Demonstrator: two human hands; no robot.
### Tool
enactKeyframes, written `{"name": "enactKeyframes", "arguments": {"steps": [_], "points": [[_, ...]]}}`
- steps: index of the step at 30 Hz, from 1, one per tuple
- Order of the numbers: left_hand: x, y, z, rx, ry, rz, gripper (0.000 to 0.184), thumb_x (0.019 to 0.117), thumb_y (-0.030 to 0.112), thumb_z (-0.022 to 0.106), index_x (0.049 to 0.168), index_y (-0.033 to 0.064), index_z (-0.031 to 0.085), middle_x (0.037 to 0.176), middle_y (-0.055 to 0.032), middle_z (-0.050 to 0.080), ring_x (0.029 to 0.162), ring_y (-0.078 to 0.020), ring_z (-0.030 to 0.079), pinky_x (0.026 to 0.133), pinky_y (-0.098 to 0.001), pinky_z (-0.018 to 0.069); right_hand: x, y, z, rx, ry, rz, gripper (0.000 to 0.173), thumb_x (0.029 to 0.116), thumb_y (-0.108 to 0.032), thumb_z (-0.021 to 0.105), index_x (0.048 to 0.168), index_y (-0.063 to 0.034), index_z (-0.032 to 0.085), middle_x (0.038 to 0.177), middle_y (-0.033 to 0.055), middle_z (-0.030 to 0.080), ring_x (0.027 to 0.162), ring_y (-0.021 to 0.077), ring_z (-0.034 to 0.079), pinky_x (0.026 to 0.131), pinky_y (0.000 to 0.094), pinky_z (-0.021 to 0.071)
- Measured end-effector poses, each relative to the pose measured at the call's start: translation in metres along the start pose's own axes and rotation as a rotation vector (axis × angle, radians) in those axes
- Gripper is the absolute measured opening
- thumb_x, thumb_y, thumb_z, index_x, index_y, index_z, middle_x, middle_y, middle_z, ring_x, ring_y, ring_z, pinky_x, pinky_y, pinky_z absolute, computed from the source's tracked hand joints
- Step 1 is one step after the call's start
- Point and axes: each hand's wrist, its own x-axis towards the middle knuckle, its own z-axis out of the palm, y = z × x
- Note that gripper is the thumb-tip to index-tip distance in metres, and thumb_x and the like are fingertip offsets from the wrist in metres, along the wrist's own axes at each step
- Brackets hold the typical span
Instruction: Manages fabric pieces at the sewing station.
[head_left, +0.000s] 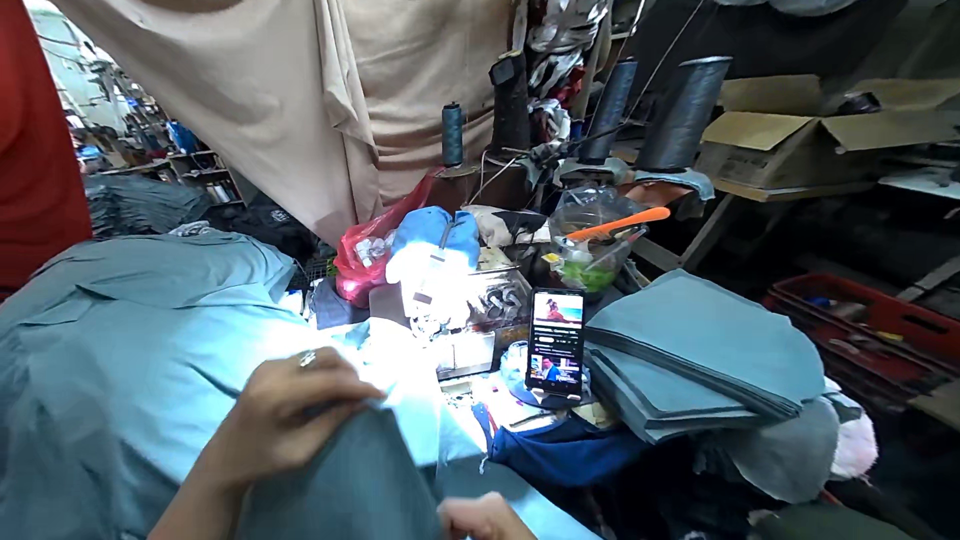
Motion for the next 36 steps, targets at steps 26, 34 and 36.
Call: {"name": "enactKeyframes", "arguments": {"steps": [26,34,36], "points": [[0.005,-0.109,0.139,0.094,0.025,-0.587,0.009,0.0926,0.011,0.072,0.092,0.0033,0.077,0.106,-0.0124,0.073,0.099,-0.0237,0.07,0.091,-0.0465,0.0567,0.074,0.121,-0.042,0.067,0.44,0.482,0.016,0.0951,-0.019,0.07,0.096,-0.0035,0.073,0.084,-0.0009,0.068,0.08,0.0035,0.062,0.079,0.0248,0.0523],[0.001,-0.092,0.14,0.106,-0.015,-0.601,0.011,0.0955,0.013,0.069,0.096,0.0058,0.078,0.099,-0.0097,0.076,0.095,-0.0227,0.073,0.089,-0.0467,0.0577,0.051,0.112,-0.039,0.166,0.378,0.525,0.013,0.0967,-0.014,0.068,0.089,-0.0059,0.074,0.082,-0.0037,0.069,0.079,0.0011,0.064,0.077,0.0216,0.0531],[0.0,-0.097,0.144,0.12,0.026,-0.607,0.01,0.0941,0.015,0.071,0.093,0.0072,0.078,0.098,-0.0082,0.076,0.094,-0.0214,0.072,0.088,-0.0459,0.0583,0.053,0.109,-0.04,0.166,0.386,0.541,0.013,0.0967,-0.015,0.068,0.088,-0.0062,0.073,0.081,-0.0039,0.069,0.078,0.0014,0.063,0.077,0.0222,0.053]]}}
